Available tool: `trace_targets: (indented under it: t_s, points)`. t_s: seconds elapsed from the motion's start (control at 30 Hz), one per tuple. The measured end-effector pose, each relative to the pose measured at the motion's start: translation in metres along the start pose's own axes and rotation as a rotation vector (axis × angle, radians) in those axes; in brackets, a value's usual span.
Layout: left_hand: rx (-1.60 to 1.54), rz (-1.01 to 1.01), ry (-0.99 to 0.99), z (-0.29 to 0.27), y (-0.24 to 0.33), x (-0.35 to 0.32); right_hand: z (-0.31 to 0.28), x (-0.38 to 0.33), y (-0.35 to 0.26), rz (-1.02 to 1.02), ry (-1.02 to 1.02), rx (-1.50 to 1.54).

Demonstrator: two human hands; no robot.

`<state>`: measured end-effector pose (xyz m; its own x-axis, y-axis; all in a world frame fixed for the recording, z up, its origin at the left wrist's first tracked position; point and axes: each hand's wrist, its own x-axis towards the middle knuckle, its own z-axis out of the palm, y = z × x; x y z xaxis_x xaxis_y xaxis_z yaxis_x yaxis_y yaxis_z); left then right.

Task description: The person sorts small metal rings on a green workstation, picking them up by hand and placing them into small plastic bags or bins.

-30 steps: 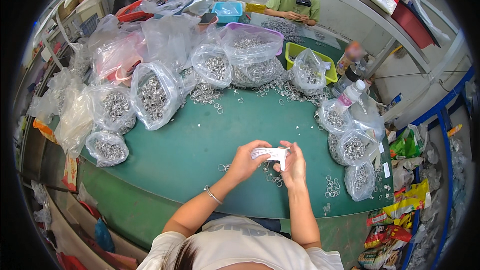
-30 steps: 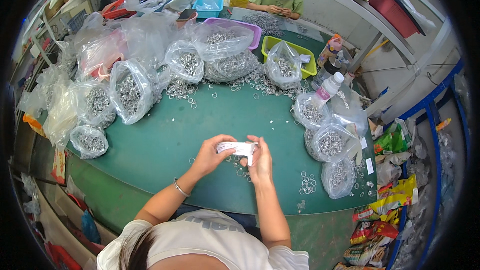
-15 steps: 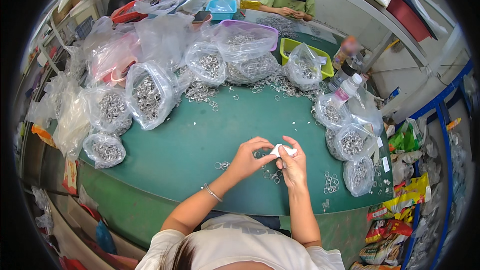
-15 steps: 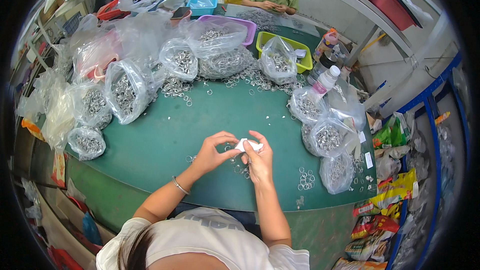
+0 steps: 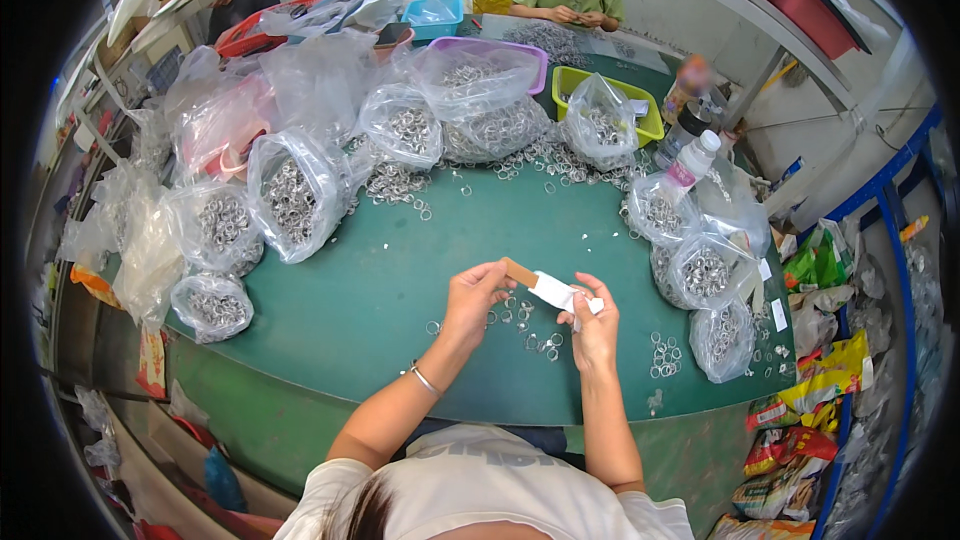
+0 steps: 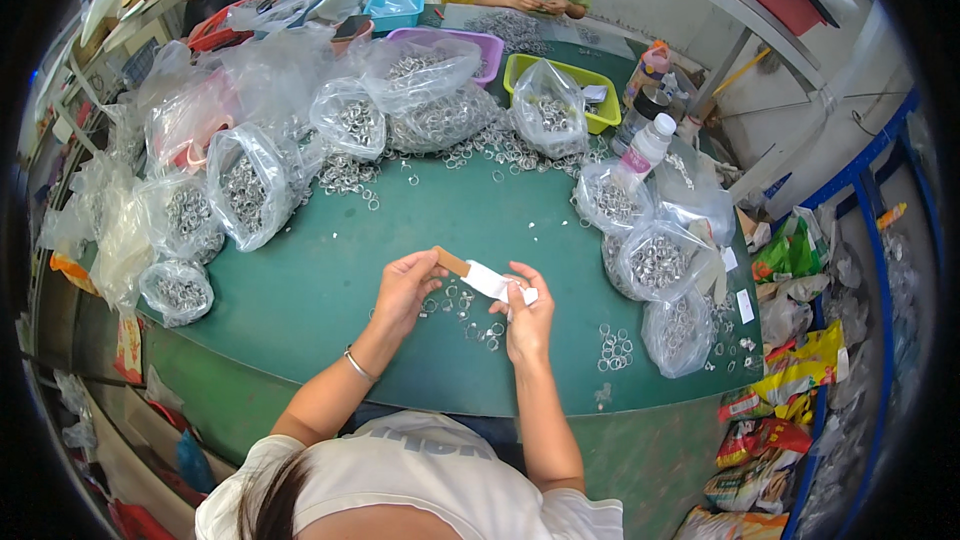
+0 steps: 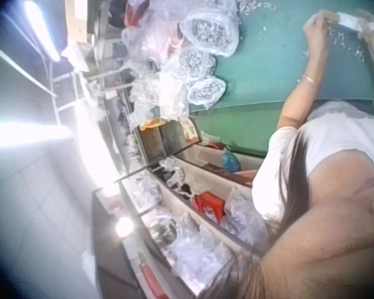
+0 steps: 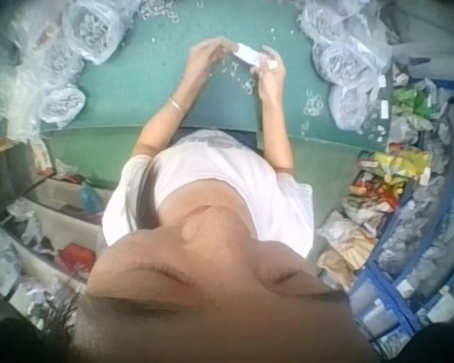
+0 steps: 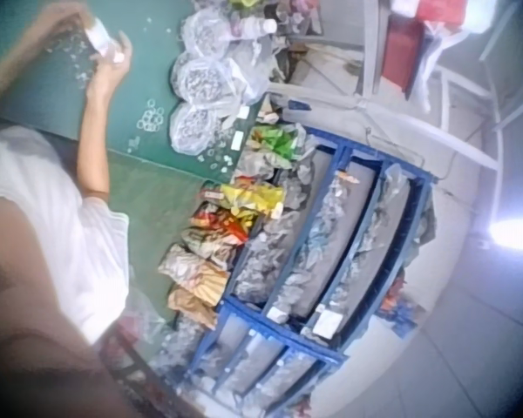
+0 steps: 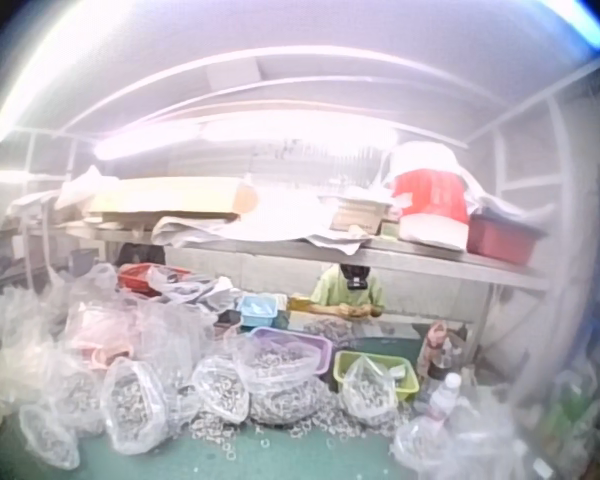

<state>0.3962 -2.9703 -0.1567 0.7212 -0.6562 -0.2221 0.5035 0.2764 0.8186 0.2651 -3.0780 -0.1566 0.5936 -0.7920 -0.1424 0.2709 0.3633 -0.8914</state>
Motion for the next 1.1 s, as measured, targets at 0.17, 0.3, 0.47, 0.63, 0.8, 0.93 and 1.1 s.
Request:
trace_targets:
  t_s: [0.17,0.3,0.47,0.63,0.8,0.93,1.1]
  points:
    - [-0.192,0.065,0.103,-0.005,0.002,0.001,-0.017,0.007,-0.001,0.059,0.036,0.082]
    - [-0.205,0.077,0.12,-0.026,0.004,-0.007,-0.004,0.008,0.012,0.086,-0.016,0.037]
    - [-0.356,0.165,0.224,-0.068,0.013,-0.037,0.044,-0.01,0.006,0.127,-0.162,-0.161]
    - [-0.418,0.285,0.24,-0.089,0.016,-0.055,0.079,-0.01,0.036,0.234,-0.365,-0.001]
    - [-0.475,0.243,0.249,-0.125,0.014,-0.061,0.082,-0.023,0.048,0.182,-0.406,-0.041]
    - [-0.583,0.242,0.224,-0.128,-0.005,-0.041,0.026,-0.02,-0.021,0.228,-0.287,0.002]
    - [-0.524,0.168,0.139,-0.113,-0.002,-0.037,-0.068,-0.059,-0.083,-0.278,0.205,-0.165]
